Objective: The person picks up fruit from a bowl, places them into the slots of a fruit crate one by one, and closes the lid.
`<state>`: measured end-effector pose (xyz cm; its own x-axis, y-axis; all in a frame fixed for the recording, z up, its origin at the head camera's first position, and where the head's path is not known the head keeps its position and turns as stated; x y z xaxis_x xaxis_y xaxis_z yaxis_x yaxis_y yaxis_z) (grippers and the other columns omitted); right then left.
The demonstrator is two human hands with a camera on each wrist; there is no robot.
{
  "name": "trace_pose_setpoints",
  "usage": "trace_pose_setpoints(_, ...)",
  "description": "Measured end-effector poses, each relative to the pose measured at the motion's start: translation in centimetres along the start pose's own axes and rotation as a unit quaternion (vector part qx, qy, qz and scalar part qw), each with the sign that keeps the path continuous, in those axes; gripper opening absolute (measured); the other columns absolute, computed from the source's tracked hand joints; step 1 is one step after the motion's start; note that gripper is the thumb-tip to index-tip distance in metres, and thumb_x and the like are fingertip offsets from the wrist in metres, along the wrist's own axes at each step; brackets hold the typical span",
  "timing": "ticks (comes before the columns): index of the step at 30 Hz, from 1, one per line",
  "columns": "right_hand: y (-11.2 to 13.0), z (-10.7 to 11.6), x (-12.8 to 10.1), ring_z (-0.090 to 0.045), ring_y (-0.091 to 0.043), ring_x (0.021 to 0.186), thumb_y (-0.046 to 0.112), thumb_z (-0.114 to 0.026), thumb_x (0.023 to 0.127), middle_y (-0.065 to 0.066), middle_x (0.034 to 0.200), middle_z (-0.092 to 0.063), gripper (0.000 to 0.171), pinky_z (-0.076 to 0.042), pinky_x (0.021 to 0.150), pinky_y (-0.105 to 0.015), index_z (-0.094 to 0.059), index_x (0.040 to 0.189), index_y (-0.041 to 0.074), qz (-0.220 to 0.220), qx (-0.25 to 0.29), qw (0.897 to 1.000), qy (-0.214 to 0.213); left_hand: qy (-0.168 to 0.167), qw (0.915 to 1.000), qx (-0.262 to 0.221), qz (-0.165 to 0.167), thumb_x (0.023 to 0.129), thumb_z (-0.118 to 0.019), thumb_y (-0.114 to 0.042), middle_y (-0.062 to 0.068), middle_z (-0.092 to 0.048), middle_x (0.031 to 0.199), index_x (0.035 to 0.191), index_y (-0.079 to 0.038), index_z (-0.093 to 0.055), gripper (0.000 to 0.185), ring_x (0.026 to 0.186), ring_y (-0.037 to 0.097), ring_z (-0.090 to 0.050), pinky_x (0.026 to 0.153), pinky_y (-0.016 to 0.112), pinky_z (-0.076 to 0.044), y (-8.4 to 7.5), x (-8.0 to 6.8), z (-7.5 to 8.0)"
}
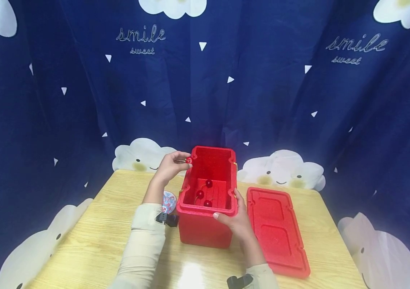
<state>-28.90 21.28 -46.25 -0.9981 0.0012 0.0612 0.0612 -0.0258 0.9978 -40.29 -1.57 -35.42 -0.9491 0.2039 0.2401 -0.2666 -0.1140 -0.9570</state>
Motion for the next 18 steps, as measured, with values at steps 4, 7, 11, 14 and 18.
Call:
trace_pose_setpoints(4, 0.0, 0.0, -0.1, -0.039, -0.027, 0.121, 0.008, -0.076, 0.074, -0.015, 0.142, -0.031, 0.097, -0.046, 0.085, -0.031, -0.014, 0.147, 0.026, 0.0, 0.0, 1.0, 0.001, 0.027, 0.9996, 0.01, 0.006, 0.076, -0.068, 0.002, 0.014, -0.063, 0.099, 0.11, 0.004, -0.062, 0.034, 0.089, 0.022, -0.058, 0.076, 0.029, -0.049, -0.5, 0.7, -0.6)
trace_pose_setpoints(7, -0.1, 0.0, 0.0, -0.039, -0.027, 0.121, 0.007, -0.076, 0.074, -0.014, 0.142, -0.031, 0.097, -0.046, 0.085, -0.031, -0.014, 0.147, 0.025, 0.0, 0.001, 1.0, 0.003, 0.047, 0.9987, 0.015, 0.012, 0.077, -0.069, 0.001, 0.013, -0.063, 0.102, 0.11, 0.001, -0.063, 0.034, 0.092, 0.023, -0.058, 0.078, 0.03, -0.049, -0.7, 1.1, -1.0)
trace_pose_setpoints(11, -0.1, 0.0, 0.0, -0.04, -0.027, 0.12, 0.006, -0.076, 0.074, -0.013, 0.141, -0.032, 0.096, -0.046, 0.085, -0.03, -0.015, 0.146, 0.024, 0.003, 0.003, 1.0, 0.001, 0.073, 0.9972, 0.016, -0.005, 0.075, -0.07, -0.002, 0.009, -0.064, 0.099, 0.108, -0.002, -0.065, 0.033, 0.088, 0.022, -0.058, 0.076, 0.031, -0.049, -0.5, 1.6, -1.7)
trace_pose_setpoints(14, -0.1, 0.0, 0.0, -0.04, -0.027, 0.12, 0.006, -0.075, 0.074, -0.012, 0.141, -0.033, 0.096, -0.046, 0.085, -0.03, -0.015, 0.146, 0.024, 0.002, 0.004, 1.0, 0.001, 0.102, 0.9946, 0.018, -0.005, 0.075, -0.07, -0.002, 0.008, -0.063, 0.094, 0.107, -0.003, -0.065, 0.033, 0.084, 0.02, -0.057, 0.073, 0.031, -0.05, -0.2, 1.9, -2.3)
trace_pose_setpoints(18, 0.0, 0.0, 0.0, -0.039, -0.027, 0.12, 0.006, -0.075, 0.075, -0.01, 0.139, -0.034, 0.096, -0.047, 0.085, -0.03, -0.014, 0.147, 0.024, 0.004, 0.006, 1.0, 0.003, 0.151, 0.9876, 0.022, 0.037, 0.076, -0.07, -0.001, 0.009, -0.063, 0.097, 0.111, -0.002, -0.064, 0.036, 0.086, 0.021, -0.059, 0.077, 0.032, -0.05, 0.3, 2.4, -3.2)
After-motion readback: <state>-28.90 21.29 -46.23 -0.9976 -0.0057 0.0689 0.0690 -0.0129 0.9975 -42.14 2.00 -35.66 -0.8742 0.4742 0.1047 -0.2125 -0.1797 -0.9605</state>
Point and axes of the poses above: each hand's wrist, its own x-axis towards the middle knuckle, its own z-axis out of the back of the hand, y = z × x, the point moved 5 cm from there along x, towards the middle knuckle
